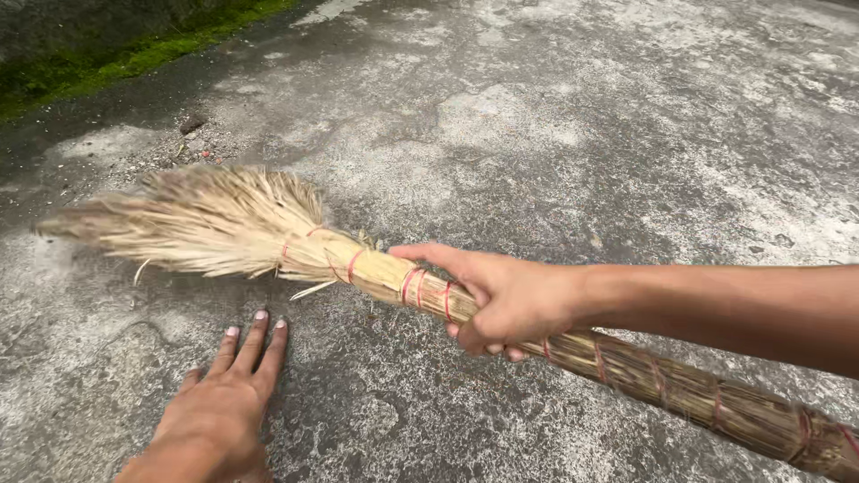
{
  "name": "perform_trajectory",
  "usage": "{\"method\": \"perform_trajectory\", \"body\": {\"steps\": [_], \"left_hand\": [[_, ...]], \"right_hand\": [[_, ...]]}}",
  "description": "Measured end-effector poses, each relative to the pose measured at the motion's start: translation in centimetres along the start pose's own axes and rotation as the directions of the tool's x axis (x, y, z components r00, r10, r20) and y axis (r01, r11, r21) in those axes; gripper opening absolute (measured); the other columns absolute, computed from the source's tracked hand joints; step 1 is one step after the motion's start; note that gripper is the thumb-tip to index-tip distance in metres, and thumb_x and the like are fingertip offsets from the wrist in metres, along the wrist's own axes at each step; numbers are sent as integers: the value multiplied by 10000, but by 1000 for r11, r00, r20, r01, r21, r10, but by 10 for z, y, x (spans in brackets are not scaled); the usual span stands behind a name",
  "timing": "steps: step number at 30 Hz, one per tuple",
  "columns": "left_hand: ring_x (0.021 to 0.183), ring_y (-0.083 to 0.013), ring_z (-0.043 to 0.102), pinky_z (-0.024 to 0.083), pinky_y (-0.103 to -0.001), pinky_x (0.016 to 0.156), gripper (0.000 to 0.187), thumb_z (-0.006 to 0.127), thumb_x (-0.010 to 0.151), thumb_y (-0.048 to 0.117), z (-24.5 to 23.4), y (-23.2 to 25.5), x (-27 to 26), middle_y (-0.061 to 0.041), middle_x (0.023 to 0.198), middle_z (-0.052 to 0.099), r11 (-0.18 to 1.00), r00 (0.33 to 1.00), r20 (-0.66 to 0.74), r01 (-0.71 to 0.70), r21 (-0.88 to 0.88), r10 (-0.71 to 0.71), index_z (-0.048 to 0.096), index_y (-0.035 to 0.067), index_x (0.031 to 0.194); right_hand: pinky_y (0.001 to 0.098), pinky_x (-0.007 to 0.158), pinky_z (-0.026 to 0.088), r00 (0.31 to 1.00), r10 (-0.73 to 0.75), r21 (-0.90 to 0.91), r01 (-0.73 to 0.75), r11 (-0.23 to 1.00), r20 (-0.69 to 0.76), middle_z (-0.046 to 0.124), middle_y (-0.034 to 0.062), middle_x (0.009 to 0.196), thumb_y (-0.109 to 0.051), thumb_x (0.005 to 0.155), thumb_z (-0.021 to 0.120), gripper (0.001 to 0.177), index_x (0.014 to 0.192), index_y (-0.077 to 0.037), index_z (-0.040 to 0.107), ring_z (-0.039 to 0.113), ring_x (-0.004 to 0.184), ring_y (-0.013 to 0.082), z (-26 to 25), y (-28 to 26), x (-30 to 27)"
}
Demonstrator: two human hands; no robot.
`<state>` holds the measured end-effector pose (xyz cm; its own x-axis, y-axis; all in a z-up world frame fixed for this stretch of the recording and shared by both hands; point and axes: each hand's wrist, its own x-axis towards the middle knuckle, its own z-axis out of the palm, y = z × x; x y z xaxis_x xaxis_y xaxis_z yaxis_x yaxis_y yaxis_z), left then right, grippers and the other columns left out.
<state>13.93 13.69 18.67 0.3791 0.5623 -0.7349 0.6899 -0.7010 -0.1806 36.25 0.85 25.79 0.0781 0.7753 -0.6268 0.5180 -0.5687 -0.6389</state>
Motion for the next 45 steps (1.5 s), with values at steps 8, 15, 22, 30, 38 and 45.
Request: {"method": "perform_trajectory", "body": {"steps": [8,15,22,30,38,45], "left_hand": [[1589,-348,-131,75,-520,1291,1466,863,716,576,-9,-22,1,-121,1721,-237,993,992,51,-114,16,113,-204,158,1630],[1580,-385,-225,34,-575,1297,1495,921,717,537,3,-32,29,-112,1713,-302,987,988,15,-156,-20,157,-218,179,1616],[1594,-344,-150,64,-549,1301,1462,959,705,451,10,-33,22,-68,1726,-178,985,987,-59,-155,-73,151,-145,200,1630],[1569,-301,117,180,-404,1269,1428,1012,512,449,38,-127,74,-75,1692,71,887,923,-350,-21,-461,-160,140,170,1608],[1557,-402,149,279,-427,1247,1541,998,539,598,13,-137,74,-183,1707,60,942,955,-213,137,-308,-208,57,53,1632],[1558,-414,136,341,-496,1194,1501,982,581,555,-5,-135,60,-173,1720,24,942,972,-129,149,-301,-195,44,43,1636]], "right_hand": [[338,444,459,710,349,164,-317,934,-612,571,185,899,112,829,599,1054,1647,-221,23,521,583,212,-133,99,48],[361,473,561,833,198,-288,-386,876,-516,678,284,974,24,860,515,1010,1618,-57,-148,646,592,277,-77,41,114],[333,470,527,974,-224,-400,212,892,16,694,207,893,37,778,600,1104,1635,-233,-42,633,578,203,39,-75,81],[274,370,448,982,-60,-69,49,996,-178,621,133,862,68,749,627,1177,1652,-455,81,498,477,145,6,-57,79],[328,387,451,836,209,174,-139,975,-508,562,215,892,116,824,604,914,1596,-39,141,509,484,178,-79,-64,229],[411,564,606,951,-263,-706,76,704,-160,681,240,902,-34,815,616,1065,1621,-120,-76,705,661,301,20,-158,268]]}}
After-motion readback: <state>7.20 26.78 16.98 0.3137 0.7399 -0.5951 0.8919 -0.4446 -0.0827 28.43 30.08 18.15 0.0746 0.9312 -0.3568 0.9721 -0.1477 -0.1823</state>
